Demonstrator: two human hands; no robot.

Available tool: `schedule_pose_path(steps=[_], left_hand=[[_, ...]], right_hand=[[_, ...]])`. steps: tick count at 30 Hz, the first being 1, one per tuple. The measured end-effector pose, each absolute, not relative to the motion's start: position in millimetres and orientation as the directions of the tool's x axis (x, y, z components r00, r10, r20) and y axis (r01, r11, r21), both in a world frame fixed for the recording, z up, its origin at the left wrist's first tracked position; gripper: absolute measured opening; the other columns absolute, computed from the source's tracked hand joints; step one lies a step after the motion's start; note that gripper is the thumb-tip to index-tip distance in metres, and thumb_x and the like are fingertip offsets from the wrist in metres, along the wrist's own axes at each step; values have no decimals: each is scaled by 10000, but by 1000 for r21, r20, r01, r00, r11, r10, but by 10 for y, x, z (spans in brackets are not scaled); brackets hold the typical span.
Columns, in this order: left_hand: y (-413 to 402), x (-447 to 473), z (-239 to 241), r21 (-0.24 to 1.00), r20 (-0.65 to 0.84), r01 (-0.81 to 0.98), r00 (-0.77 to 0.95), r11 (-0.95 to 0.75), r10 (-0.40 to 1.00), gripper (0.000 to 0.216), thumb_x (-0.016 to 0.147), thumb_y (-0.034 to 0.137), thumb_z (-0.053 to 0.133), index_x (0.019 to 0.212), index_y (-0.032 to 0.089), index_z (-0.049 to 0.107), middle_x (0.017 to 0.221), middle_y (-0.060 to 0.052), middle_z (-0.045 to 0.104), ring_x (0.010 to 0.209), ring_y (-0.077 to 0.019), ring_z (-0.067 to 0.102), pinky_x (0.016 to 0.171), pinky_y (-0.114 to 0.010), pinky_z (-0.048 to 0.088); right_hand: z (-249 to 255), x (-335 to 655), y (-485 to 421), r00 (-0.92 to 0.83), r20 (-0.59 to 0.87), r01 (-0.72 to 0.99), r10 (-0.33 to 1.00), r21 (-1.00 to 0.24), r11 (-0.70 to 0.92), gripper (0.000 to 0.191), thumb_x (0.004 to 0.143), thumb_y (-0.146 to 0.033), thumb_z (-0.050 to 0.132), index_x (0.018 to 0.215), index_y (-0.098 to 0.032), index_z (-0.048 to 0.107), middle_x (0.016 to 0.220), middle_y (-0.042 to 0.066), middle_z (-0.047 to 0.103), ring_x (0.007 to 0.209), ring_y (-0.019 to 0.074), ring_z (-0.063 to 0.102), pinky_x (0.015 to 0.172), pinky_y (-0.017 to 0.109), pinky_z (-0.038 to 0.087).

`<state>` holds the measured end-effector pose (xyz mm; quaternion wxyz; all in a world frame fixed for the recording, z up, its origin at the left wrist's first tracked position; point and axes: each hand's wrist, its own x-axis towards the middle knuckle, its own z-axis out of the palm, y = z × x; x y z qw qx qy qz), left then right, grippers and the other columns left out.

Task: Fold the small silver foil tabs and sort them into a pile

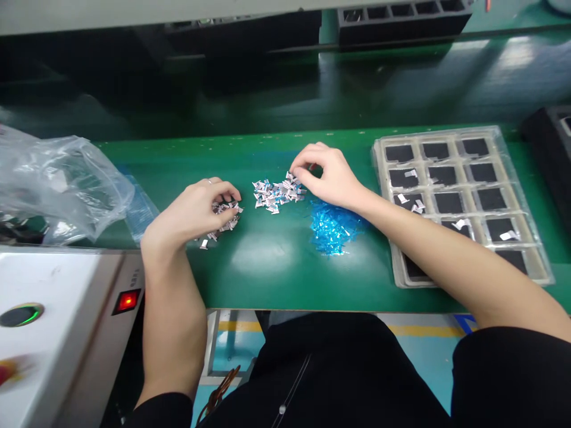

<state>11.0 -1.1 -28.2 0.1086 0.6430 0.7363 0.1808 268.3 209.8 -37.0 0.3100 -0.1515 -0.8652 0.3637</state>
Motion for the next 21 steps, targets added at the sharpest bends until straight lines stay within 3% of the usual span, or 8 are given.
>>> schedule_pose_path(steps=[5, 11, 16, 21], left_hand=[[3, 66, -289, 458, 48, 882, -147, 109, 988, 66, 816, 242, 698, 870, 270, 723, 893, -64, 768, 855, -304, 685, 780, -421, 519], [4, 65, -271, 489, 74, 869, -135, 82, 988, 48, 844, 329, 732, 833, 283, 721, 916, -70, 773, 920, -320, 673, 871, -444, 554], [20, 151, -183, 488, 85, 872, -105, 51, 991, 90, 889, 344, 718, 834, 273, 708, 912, -68, 764, 937, -316, 669, 920, -455, 560], [16, 252, -99, 628, 79, 776, -125, 47, 989, 100, 899, 307, 739, 810, 278, 705, 705, -7, 731, 629, -228, 653, 685, -353, 516]], right_hand=[[-589, 2714, 2452, -612, 450, 314, 651, -617, 722, 208, 1042, -447, 711, 1119, -295, 829, 1159, 118, 814, 1099, 376, 725, 1020, 610, 639], [-771, 2741, 2665, -704, 360, 458, 612, -428, 779, 406, 1060, -363, 668, 1429, -218, 757, 1392, 196, 737, 1338, 469, 634, 1213, 743, 508], [-822, 2709, 2649, -742, 354, 442, 569, -379, 813, 382, 1085, -377, 650, 1408, -208, 766, 1334, 196, 740, 1319, 482, 624, 1174, 795, 499], [-819, 2711, 2610, -707, 370, 502, 603, -338, 796, 366, 1087, -372, 621, 1361, -195, 786, 1302, 206, 726, 1308, 491, 610, 1114, 815, 522]])
